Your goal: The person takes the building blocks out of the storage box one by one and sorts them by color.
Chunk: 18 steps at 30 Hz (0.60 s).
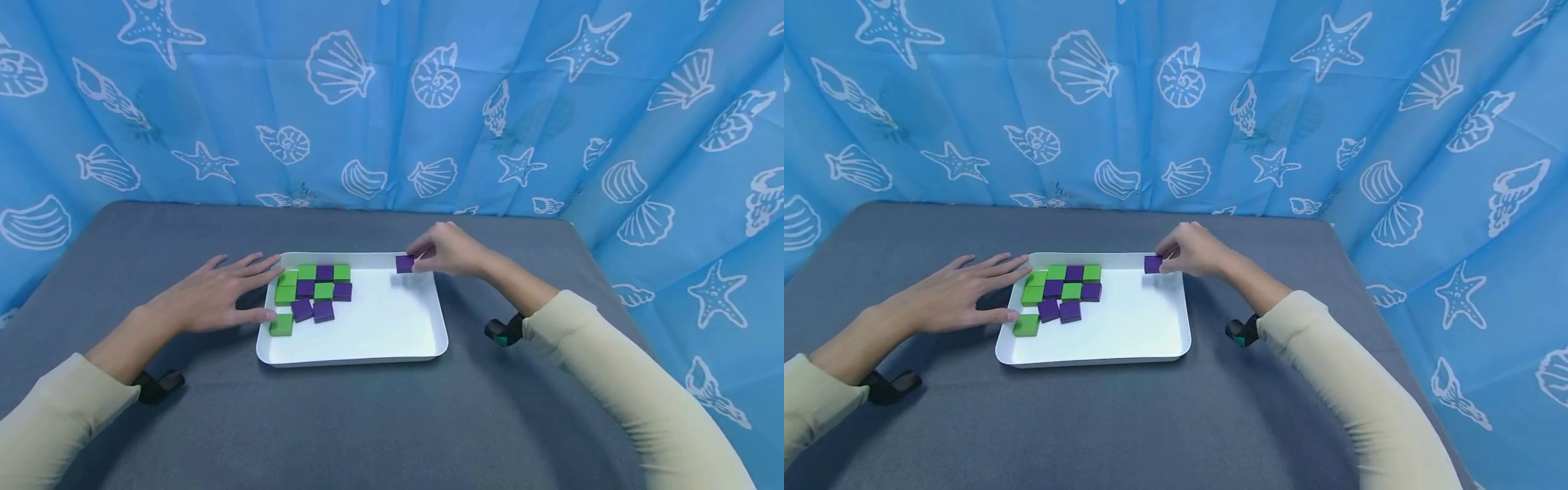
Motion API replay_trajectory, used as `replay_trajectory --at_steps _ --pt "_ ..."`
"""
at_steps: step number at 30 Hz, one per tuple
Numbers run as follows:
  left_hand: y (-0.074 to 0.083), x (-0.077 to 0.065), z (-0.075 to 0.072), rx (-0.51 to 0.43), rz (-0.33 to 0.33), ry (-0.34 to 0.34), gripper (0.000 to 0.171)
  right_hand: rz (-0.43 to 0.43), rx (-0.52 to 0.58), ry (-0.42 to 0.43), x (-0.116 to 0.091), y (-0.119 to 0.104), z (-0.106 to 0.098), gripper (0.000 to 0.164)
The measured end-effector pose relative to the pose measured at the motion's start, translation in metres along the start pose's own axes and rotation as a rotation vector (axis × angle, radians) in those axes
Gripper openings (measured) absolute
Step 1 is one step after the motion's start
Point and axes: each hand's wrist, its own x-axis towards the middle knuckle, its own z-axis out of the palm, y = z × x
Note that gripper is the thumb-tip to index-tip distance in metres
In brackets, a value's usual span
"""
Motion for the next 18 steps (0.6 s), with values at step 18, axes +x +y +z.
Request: replay_trajectory --at_steps 18 --pt "0.002 0.002 -0.006 0.012 0.002 -0.025 0.089 0.119 0.024 0.132 -0.048 0.065 -0.013 0.031"
